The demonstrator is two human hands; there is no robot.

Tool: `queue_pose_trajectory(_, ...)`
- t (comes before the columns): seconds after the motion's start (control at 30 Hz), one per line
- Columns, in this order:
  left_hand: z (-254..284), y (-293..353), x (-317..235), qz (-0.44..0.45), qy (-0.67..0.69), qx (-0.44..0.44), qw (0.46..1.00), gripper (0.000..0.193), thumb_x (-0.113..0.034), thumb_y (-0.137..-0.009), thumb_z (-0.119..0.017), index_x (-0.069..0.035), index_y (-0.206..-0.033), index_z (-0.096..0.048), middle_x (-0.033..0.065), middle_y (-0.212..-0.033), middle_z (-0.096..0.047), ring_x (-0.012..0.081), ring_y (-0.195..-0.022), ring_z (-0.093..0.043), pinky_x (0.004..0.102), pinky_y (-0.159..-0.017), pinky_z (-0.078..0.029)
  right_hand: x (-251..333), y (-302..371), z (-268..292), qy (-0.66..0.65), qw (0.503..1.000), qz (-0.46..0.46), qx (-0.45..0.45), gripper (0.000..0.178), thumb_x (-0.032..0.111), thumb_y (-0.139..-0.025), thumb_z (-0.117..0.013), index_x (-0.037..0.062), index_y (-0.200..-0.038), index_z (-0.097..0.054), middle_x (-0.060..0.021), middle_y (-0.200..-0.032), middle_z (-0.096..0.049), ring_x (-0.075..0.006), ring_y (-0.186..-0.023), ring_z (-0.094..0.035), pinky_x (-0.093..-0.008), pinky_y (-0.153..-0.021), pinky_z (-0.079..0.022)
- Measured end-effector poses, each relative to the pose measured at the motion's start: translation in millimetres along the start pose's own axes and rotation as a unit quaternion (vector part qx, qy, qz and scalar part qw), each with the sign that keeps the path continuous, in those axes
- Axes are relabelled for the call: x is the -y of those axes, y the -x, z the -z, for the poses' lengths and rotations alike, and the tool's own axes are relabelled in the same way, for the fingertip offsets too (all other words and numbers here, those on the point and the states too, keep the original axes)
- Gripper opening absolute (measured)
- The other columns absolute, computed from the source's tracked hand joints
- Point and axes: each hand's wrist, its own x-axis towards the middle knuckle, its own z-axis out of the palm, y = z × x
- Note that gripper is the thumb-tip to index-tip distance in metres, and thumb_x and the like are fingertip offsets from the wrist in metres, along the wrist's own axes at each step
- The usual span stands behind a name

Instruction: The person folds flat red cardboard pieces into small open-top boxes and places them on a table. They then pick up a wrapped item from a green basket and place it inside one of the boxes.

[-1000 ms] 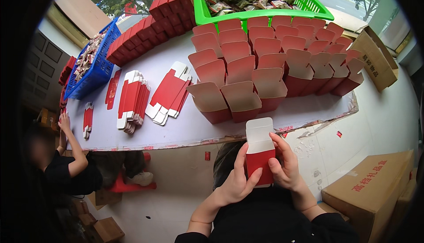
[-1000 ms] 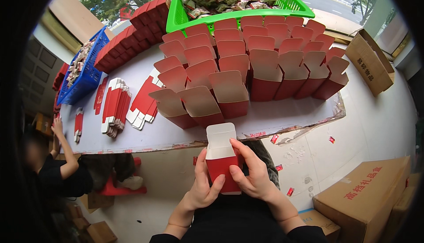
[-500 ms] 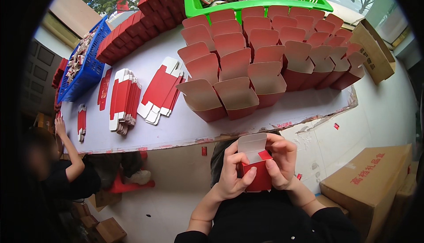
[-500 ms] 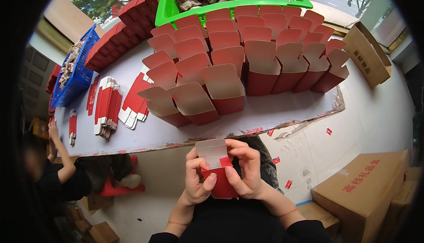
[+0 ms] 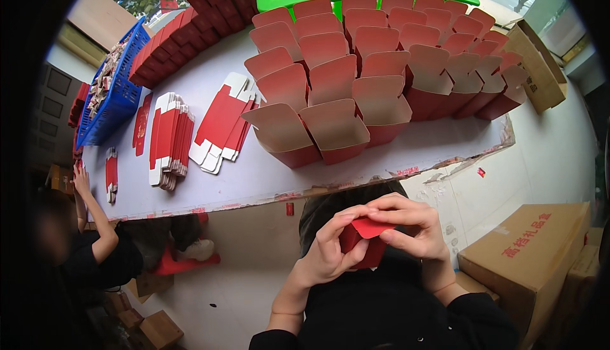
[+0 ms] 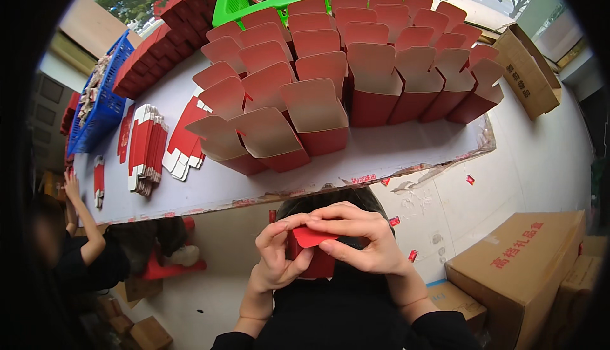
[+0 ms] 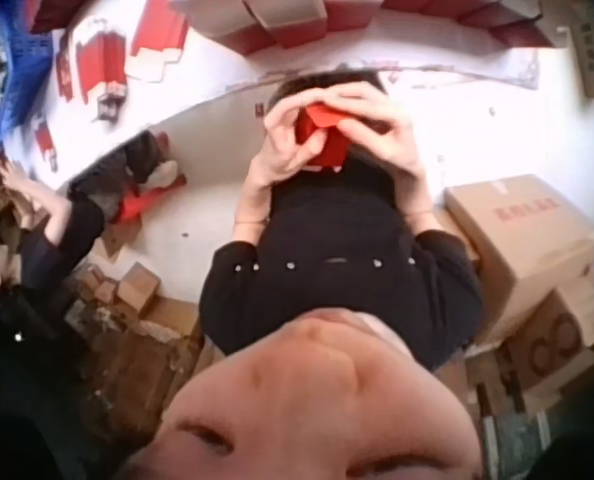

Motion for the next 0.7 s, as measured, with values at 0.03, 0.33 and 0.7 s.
queue_pose_trajectory(0.03,1,-1,-1,0.003,0.008,0.008,1.000,0.065,0.003,-0.087,-0.056,-0.010,-0.135,-0.016,0.0268,-0.124,-0.048,0.0321,-0.110,-0.054,0.0423,-0.094,-0.044,1,1,2,-0.003,1.000,-0.005,0.020,0.032,-0.002,-0.077,-0.068,-0.0012,-0.109,-0.068,-0.0157,-0.112,-0.064,-0.0236,-0.097,-0.061,-0.0325,-0.088,-0.047)
queue_pose_trajectory(0.33,-1,-2,-6,0.079,0.080,0.029,0.993,0.057,-0.001,-0.086,-0.058,-0.008,-0.135,-0.031,0.0230,-0.137,-0.042,0.0362,-0.121,-0.049,0.0408,-0.099,-0.043,6,5,-9,-0.206,0.959,-0.169,-0.092,0.023,-0.008,-0.078,-0.065,-0.0023,-0.100,-0.070,-0.0116,-0.099,-0.064,-0.0184,-0.095,-0.059,-0.0298,-0.085,-0.047)
queue_pose_trajectory(0.7,2,-2,-4,0.062,0.097,0.034,0.993,0.046,-0.002,-0.089,-0.056,-0.006,-0.129,-0.035,0.0245,-0.135,-0.042,0.0348,-0.123,-0.047,0.0421,-0.103,-0.040,1,5,-1,-0.085,0.995,-0.042,-0.029,0.021,-0.005,-0.078,-0.061,-0.0033,-0.098,-0.069,-0.0125,-0.099,-0.063,-0.0207,-0.096,-0.058,-0.0309,-0.087,-0.045)
